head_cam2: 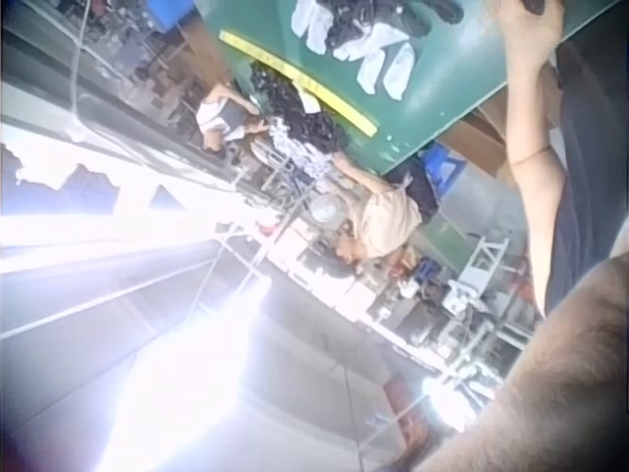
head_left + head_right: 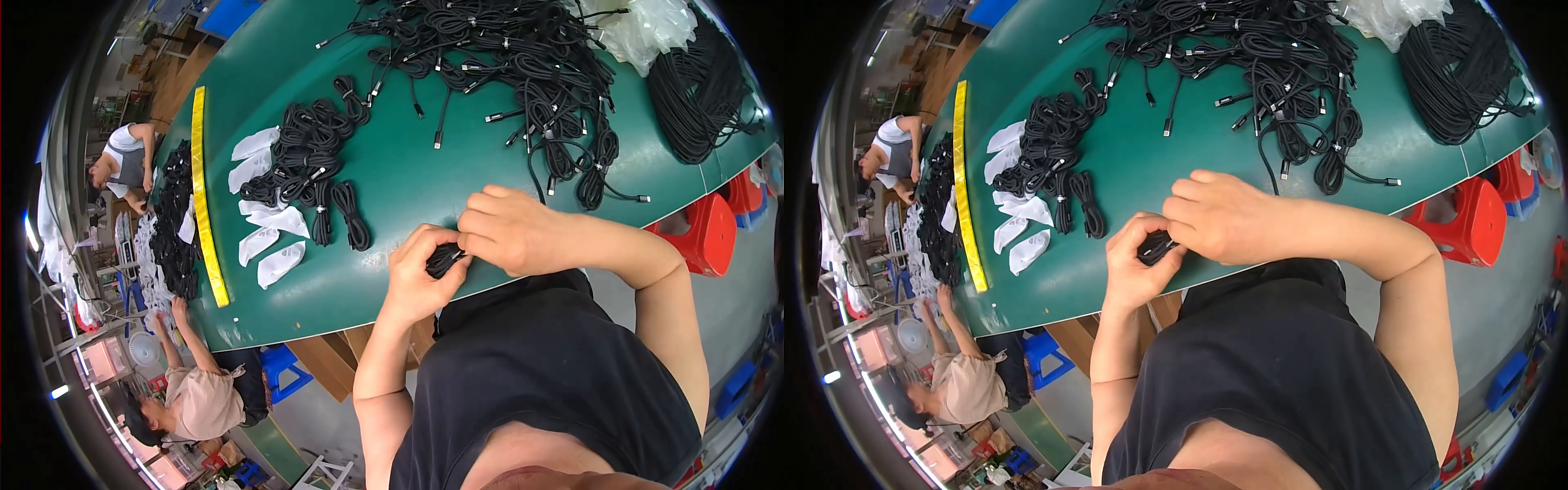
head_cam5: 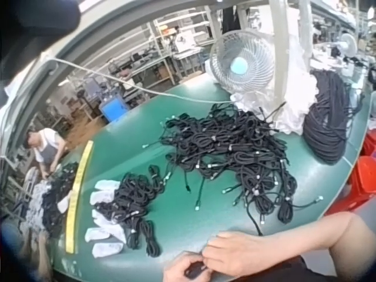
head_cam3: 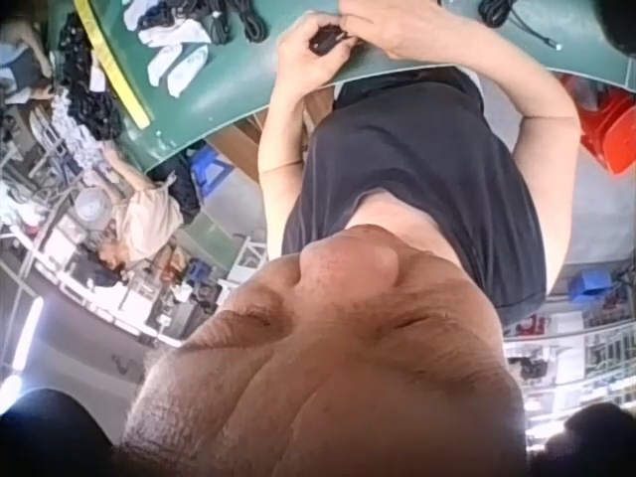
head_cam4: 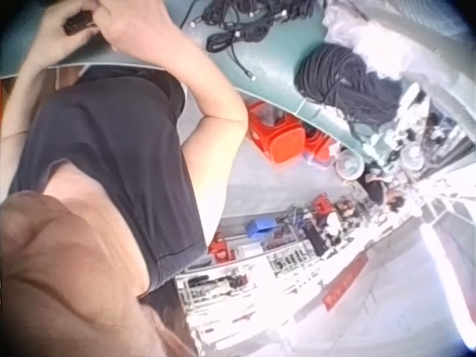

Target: Bundling small black cables and securing them with ties at a factory workbench.

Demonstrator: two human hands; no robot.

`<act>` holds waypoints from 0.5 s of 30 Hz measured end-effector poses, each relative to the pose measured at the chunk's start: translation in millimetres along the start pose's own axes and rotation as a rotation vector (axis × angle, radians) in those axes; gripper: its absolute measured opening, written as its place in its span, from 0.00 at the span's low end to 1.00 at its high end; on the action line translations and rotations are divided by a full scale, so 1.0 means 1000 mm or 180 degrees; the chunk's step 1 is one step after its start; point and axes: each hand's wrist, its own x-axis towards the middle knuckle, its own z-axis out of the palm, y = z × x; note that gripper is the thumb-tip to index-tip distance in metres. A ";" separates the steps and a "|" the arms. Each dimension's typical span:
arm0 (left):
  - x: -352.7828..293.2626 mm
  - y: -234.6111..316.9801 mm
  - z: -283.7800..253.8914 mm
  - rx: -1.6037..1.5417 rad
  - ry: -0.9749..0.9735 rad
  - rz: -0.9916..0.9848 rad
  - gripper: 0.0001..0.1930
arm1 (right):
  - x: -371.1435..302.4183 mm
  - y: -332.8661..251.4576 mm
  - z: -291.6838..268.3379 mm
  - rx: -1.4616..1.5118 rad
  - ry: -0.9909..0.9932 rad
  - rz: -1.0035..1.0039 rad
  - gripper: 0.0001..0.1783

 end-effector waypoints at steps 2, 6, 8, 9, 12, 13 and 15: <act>-0.002 -0.009 0.004 -0.0258 0.0117 -0.0132 0.13 | -0.002 0.002 -0.004 -0.0193 -0.0031 0.0089 0.08; -0.003 -0.010 -0.004 -0.0233 0.0171 -0.0096 0.14 | 0.001 0.004 -0.017 -0.0016 0.0283 0.0449 0.10; -0.004 -0.011 -0.006 -0.0295 0.0290 -0.0357 0.16 | -0.006 0.006 -0.014 0.0311 0.0202 0.0633 0.11; -0.004 -0.012 -0.003 -0.0227 0.0329 -0.0252 0.17 | -0.005 0.004 -0.011 0.0397 0.0227 0.0607 0.10; 0.000 -0.007 0.003 -0.0313 0.0260 -0.0041 0.18 | -0.003 0.000 -0.007 0.0368 0.0133 0.0530 0.11; -0.003 -0.008 0.002 -0.0725 0.0212 -0.0346 0.16 | -0.002 0.000 -0.010 0.0367 0.0136 0.0535 0.11; -0.001 -0.012 -0.002 -0.0790 0.0147 -0.0117 0.16 | -0.001 0.000 -0.018 0.0145 0.0369 0.0880 0.13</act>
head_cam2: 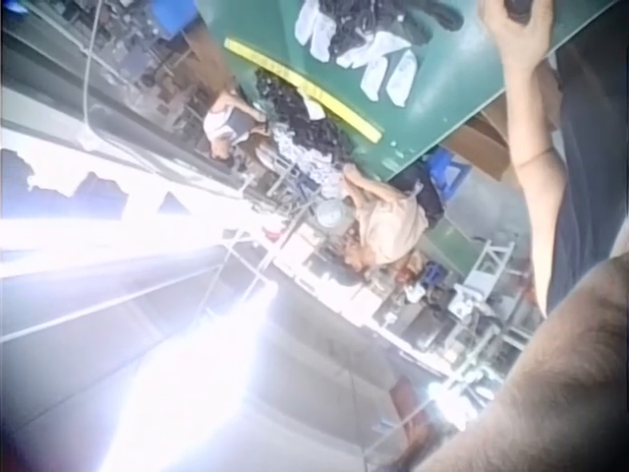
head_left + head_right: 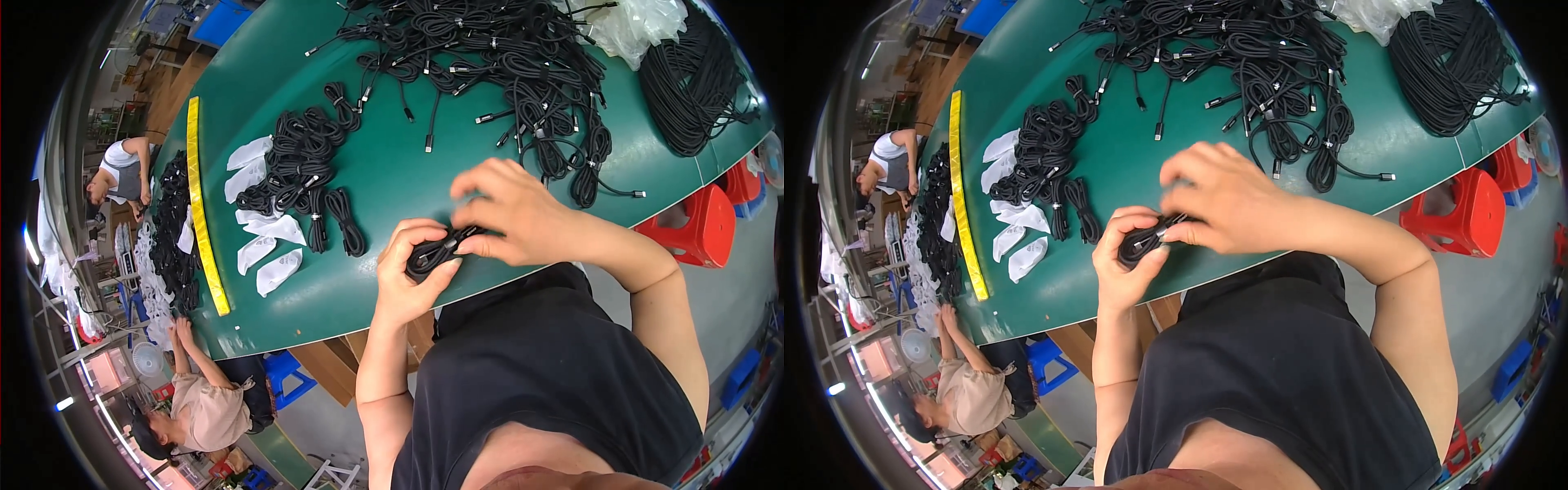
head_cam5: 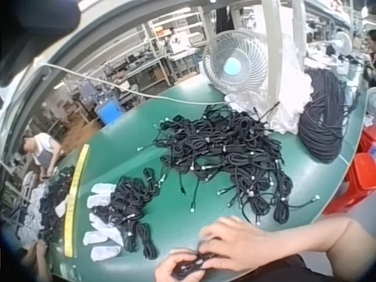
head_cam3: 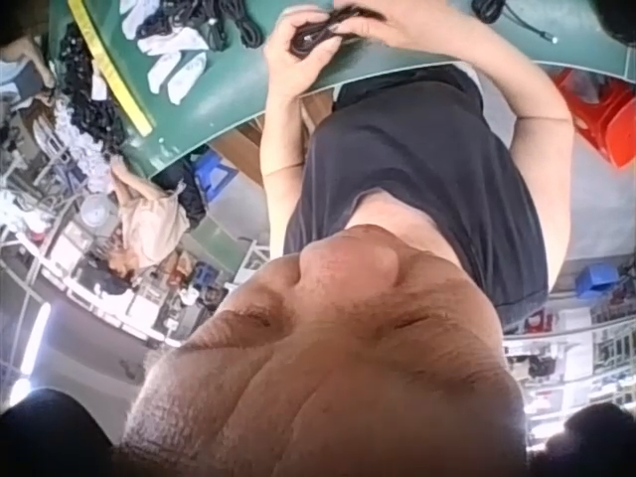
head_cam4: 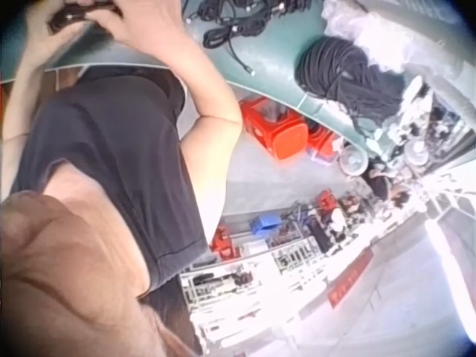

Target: Bundling small black cables and securing them with ties at a factory workbench.

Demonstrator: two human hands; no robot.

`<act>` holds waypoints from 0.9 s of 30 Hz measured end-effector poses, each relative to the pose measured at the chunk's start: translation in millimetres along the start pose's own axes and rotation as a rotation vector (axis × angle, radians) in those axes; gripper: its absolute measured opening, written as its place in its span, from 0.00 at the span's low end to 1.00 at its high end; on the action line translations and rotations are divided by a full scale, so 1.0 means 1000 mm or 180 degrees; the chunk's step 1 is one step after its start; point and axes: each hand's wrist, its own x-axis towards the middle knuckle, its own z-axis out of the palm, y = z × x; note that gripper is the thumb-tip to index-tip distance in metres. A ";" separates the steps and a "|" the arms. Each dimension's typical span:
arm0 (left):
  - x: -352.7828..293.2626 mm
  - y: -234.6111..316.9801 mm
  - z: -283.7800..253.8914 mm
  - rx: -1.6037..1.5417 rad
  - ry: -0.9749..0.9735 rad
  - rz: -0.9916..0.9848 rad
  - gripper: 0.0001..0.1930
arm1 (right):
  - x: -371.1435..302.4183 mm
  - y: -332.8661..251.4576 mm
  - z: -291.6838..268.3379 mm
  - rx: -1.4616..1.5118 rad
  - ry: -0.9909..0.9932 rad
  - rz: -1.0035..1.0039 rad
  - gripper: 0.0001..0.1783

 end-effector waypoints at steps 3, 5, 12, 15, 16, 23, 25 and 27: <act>0.002 -0.003 -0.007 0.0009 -0.0276 0.0246 0.15 | -0.008 0.006 0.004 0.1421 -0.0170 0.1535 0.14; 0.002 -0.006 -0.006 -0.0084 -0.0420 0.0267 0.18 | -0.009 0.007 0.006 0.2462 -0.0475 0.2171 0.15; -0.018 -0.016 -0.009 -0.1930 -0.0490 -0.1054 0.21 | -0.019 0.009 0.020 0.2753 -0.0126 0.1964 0.13; -0.016 -0.024 -0.014 -0.2685 0.0032 -0.1063 0.20 | -0.009 0.015 0.018 0.3225 -0.0220 0.2404 0.13; -0.015 -0.029 -0.017 -0.3018 0.0471 -0.0935 0.22 | -0.006 0.025 0.018 0.1961 0.0033 0.1786 0.14; -0.012 -0.047 -0.032 -0.4235 0.1542 -0.1167 0.23 | 0.034 0.101 0.006 -0.2433 0.0565 0.0786 0.23; -0.012 -0.045 -0.024 -0.3891 0.1422 -0.1438 0.17 | 0.034 0.123 0.003 -0.2853 0.0404 0.0842 0.23; -0.015 -0.047 -0.021 -0.3737 0.1096 -0.1273 0.16 | 0.038 0.131 -0.002 -0.2755 0.0217 0.0726 0.21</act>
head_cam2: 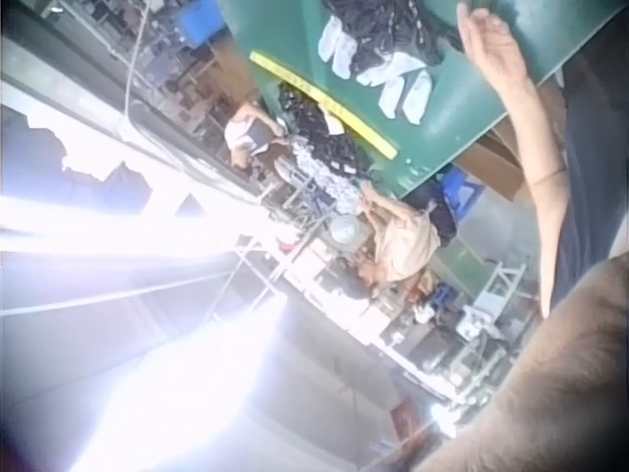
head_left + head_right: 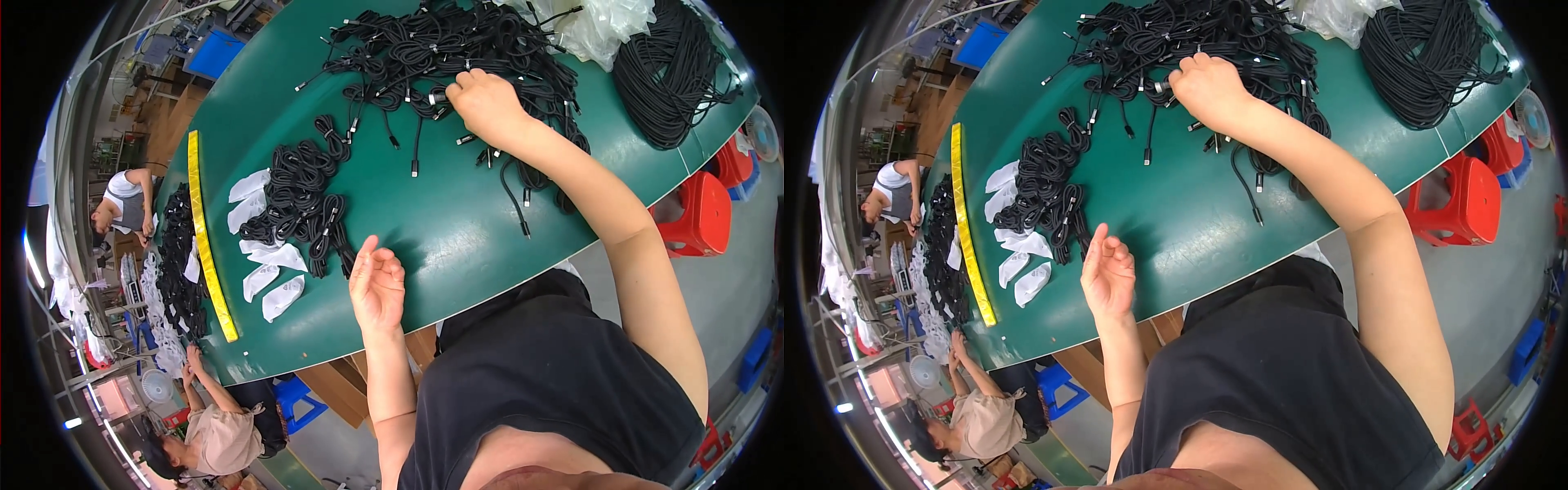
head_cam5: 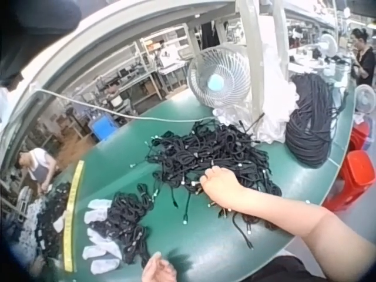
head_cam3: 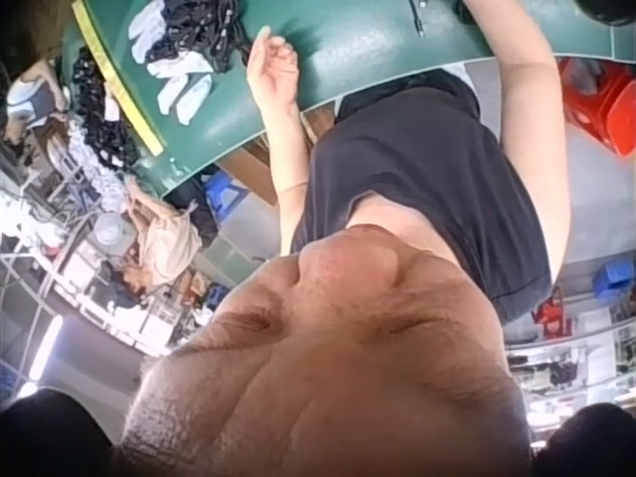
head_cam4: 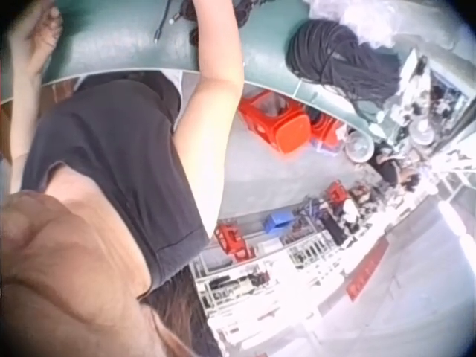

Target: Bundling small black cables and securing them with ties at a factory workbench.

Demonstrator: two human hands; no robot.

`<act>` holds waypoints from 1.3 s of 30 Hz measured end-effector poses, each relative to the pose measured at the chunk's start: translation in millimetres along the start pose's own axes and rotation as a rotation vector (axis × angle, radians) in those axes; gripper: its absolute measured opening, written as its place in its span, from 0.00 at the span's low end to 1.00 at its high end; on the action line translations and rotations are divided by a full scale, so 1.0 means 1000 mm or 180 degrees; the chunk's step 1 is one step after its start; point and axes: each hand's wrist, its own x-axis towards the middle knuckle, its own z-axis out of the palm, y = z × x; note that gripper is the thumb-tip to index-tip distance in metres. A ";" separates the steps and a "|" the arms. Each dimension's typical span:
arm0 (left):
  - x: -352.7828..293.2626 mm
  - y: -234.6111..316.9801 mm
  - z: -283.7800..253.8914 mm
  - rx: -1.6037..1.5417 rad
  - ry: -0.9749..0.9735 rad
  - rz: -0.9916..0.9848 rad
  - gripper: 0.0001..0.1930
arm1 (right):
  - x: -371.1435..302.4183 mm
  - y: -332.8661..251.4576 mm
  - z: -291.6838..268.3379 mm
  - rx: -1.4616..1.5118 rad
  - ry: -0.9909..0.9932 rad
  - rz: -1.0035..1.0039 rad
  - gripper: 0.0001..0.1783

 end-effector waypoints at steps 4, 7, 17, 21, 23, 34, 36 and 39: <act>-0.001 -0.006 0.013 0.0250 -0.0201 -0.0322 0.11 | 0.002 -0.008 -0.036 0.1445 0.1656 0.0086 0.09; -0.003 -0.017 0.024 0.0804 -0.0692 -0.0869 0.17 | -0.008 -0.040 -0.079 0.2940 0.1510 0.0381 0.06; 0.018 -0.014 0.046 0.0021 -0.0807 0.0176 0.27 | -0.073 -0.079 -0.089 0.3587 0.0057 -0.0865 0.16; 0.012 -0.012 0.048 0.0118 -0.0678 0.0403 0.27 | -0.080 -0.084 -0.089 0.3885 -0.0427 -0.0061 0.15; 0.009 -0.014 0.050 0.0180 -0.0668 0.0426 0.27 | -0.080 -0.086 -0.090 0.3831 -0.0481 0.0079 0.14; 0.001 -0.025 0.054 0.0867 -0.0811 0.0543 0.26 | -0.068 -0.100 -0.096 0.3047 -0.0101 -0.0054 0.08; 0.003 -0.025 0.053 0.0772 -0.0751 0.0571 0.27 | -0.070 -0.097 -0.097 0.3035 -0.0415 -0.0061 0.07; 0.002 -0.030 0.052 0.0739 -0.0593 0.0483 0.26 | -0.074 -0.100 -0.093 0.3106 -0.0433 -0.0004 0.07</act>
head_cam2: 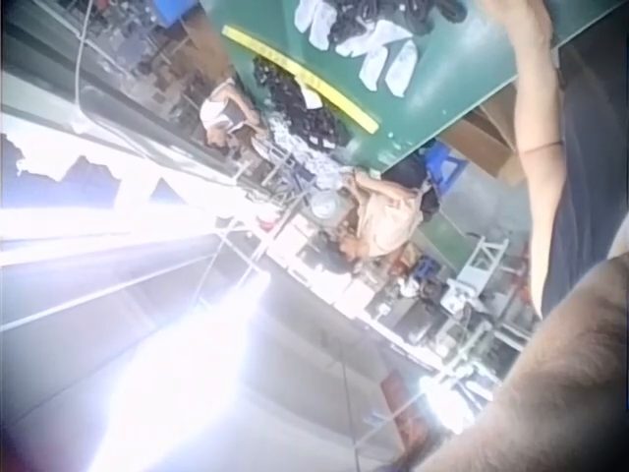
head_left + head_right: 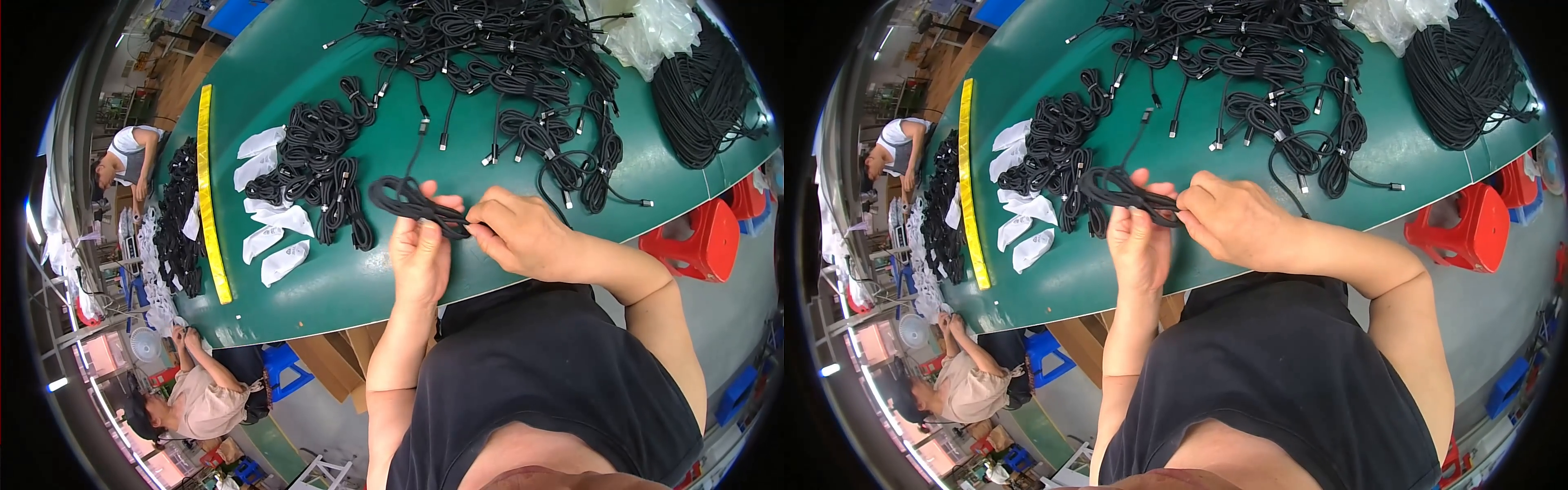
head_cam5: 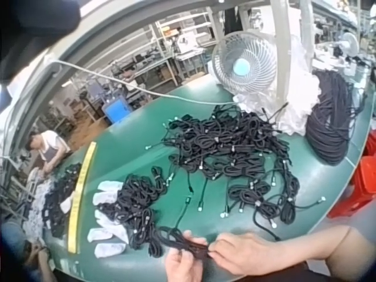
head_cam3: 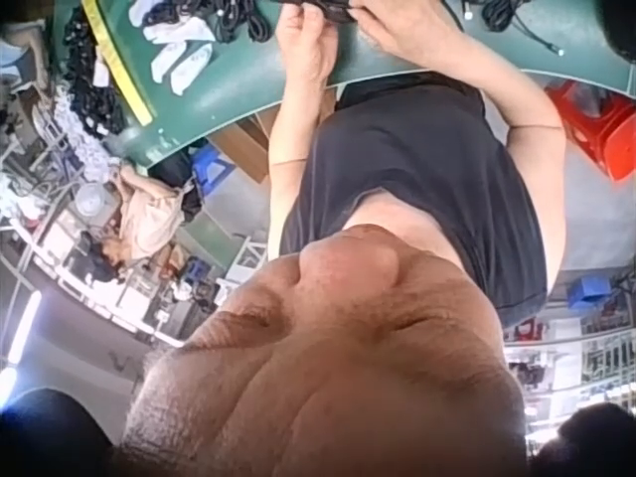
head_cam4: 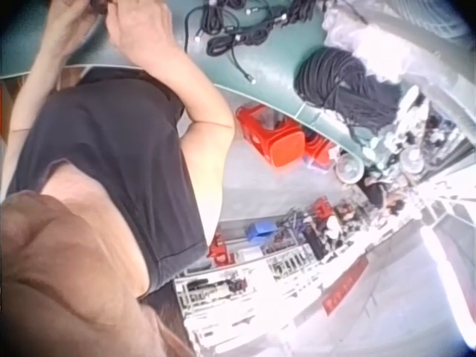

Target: Bundling small black cables and securing them with ties at a factory workbench.

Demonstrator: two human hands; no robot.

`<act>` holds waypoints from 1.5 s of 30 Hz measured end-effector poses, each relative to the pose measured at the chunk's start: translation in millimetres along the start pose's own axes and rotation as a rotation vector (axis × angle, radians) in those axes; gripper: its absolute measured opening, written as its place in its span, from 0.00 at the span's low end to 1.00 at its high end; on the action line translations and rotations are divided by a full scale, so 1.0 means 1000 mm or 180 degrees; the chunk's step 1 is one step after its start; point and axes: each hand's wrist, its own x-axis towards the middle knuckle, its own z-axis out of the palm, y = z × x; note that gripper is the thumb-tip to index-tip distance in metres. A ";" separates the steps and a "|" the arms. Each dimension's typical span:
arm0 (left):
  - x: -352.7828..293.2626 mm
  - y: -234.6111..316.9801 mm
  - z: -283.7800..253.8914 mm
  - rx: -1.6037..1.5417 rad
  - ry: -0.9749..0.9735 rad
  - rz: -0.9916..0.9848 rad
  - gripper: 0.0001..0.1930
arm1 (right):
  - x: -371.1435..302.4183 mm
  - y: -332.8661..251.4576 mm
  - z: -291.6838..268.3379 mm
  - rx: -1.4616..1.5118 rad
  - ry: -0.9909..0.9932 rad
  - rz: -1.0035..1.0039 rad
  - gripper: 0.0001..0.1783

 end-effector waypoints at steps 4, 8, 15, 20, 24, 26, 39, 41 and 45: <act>-0.005 -0.006 0.006 0.0349 -0.0097 0.0100 0.23 | 0.005 -0.003 -0.001 0.0127 0.0060 0.0092 0.08; -0.004 0.010 -0.008 0.0461 -0.0205 -0.0227 0.24 | 0.019 -0.005 -0.023 -0.0427 0.0199 -0.0410 0.16; -0.008 0.028 -0.016 0.1236 -0.0699 -0.0681 0.26 | 0.035 0.008 -0.032 -0.0806 -0.0215 -0.1265 0.23; -0.004 0.034 -0.020 0.0101 -0.0360 -0.0312 0.20 | 0.027 0.014 -0.027 -0.0322 -0.0630 -0.0888 0.20; 0.000 0.029 -0.024 0.0134 -0.0015 -0.0370 0.17 | 0.022 0.008 -0.024 -0.0605 -0.0252 -0.1057 0.20; 0.001 0.028 -0.011 0.0163 0.0172 -0.0372 0.16 | 0.020 0.010 -0.018 -0.0734 -0.0218 -0.1188 0.20; 0.004 0.023 -0.008 0.0359 0.0709 0.0272 0.11 | 0.020 0.014 -0.009 -0.1212 -0.0315 -0.1149 0.29; 0.004 0.022 -0.012 0.0261 0.0549 0.0307 0.17 | 0.022 0.012 -0.010 -0.1018 -0.0317 -0.1080 0.30; 0.004 0.006 0.000 -0.0390 0.0029 0.0215 0.23 | 0.026 0.004 -0.002 -0.1029 -0.0002 -0.0983 0.32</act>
